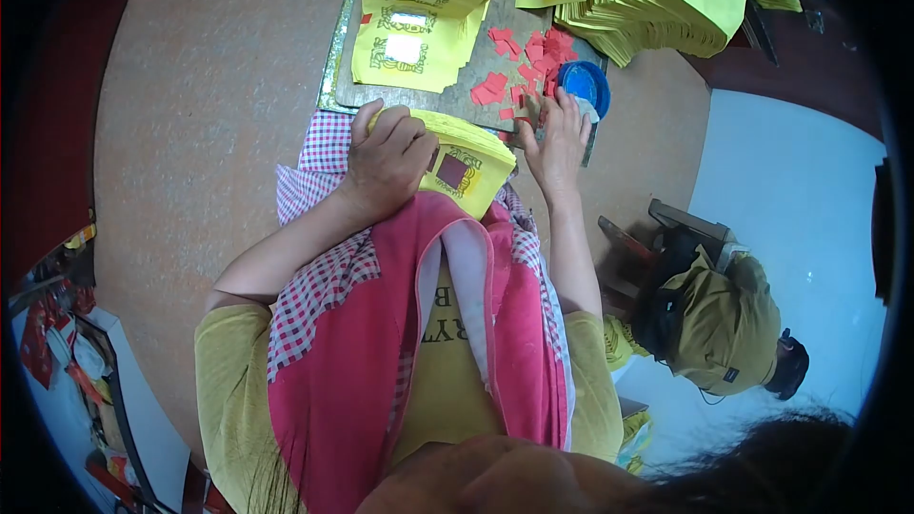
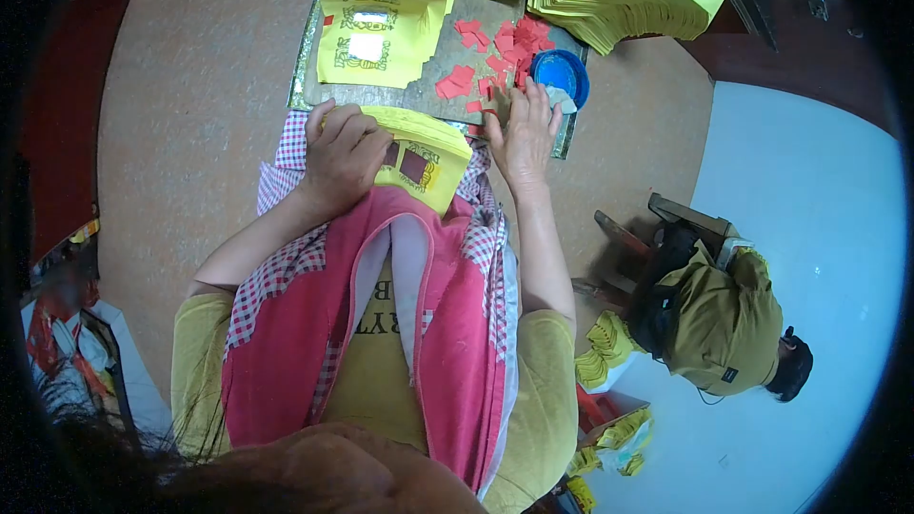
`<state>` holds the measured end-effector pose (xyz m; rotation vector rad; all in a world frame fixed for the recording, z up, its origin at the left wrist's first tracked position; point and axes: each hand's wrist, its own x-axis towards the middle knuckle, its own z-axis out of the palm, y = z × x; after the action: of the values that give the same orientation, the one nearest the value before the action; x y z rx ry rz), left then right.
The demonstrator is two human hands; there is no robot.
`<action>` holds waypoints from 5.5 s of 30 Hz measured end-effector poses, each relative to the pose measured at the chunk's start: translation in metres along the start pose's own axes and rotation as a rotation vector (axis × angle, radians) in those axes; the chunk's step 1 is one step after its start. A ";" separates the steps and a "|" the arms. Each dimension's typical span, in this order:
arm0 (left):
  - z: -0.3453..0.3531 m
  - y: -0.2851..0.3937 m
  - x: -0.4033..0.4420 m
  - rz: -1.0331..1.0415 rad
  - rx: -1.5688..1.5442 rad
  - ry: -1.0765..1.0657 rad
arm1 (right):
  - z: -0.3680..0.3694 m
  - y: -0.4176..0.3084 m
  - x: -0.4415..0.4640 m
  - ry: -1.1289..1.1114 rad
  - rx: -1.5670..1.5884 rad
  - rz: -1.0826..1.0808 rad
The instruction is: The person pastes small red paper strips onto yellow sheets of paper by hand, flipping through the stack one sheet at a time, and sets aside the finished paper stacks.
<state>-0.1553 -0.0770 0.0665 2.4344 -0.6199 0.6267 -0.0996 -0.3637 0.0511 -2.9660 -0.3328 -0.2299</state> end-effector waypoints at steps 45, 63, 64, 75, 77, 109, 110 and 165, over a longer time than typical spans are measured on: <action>-0.008 0.006 0.004 0.011 -0.009 -0.033 | -0.055 -0.109 0.038 -0.446 0.418 -0.293; -0.009 0.002 0.001 0.057 -0.046 -0.030 | -0.068 -0.094 0.025 -0.290 0.574 -0.179; -0.009 0.002 0.000 0.059 -0.047 -0.031 | -0.064 -0.092 0.027 -0.324 0.568 -0.211; -0.013 -0.001 -0.005 0.105 -0.035 -0.075 | -0.053 -0.105 0.059 -0.545 0.457 -0.256; -0.017 -0.001 -0.004 0.092 -0.040 -0.071 | -0.062 -0.096 0.048 -0.381 0.574 -0.279; -0.009 -0.002 -0.005 0.054 -0.052 -0.096 | -0.084 -0.092 0.018 -0.303 0.097 -0.646; -0.008 -0.002 -0.005 0.056 -0.045 -0.094 | -0.084 -0.093 0.020 -0.301 0.100 -0.646; -0.006 -0.003 -0.001 0.016 -0.058 -0.016 | -0.069 -0.069 0.012 -0.232 0.430 -0.098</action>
<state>-0.1562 -0.0712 0.0694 2.3850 -0.6563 0.5879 -0.1135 -0.3060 0.1299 -2.5530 -0.4871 0.1605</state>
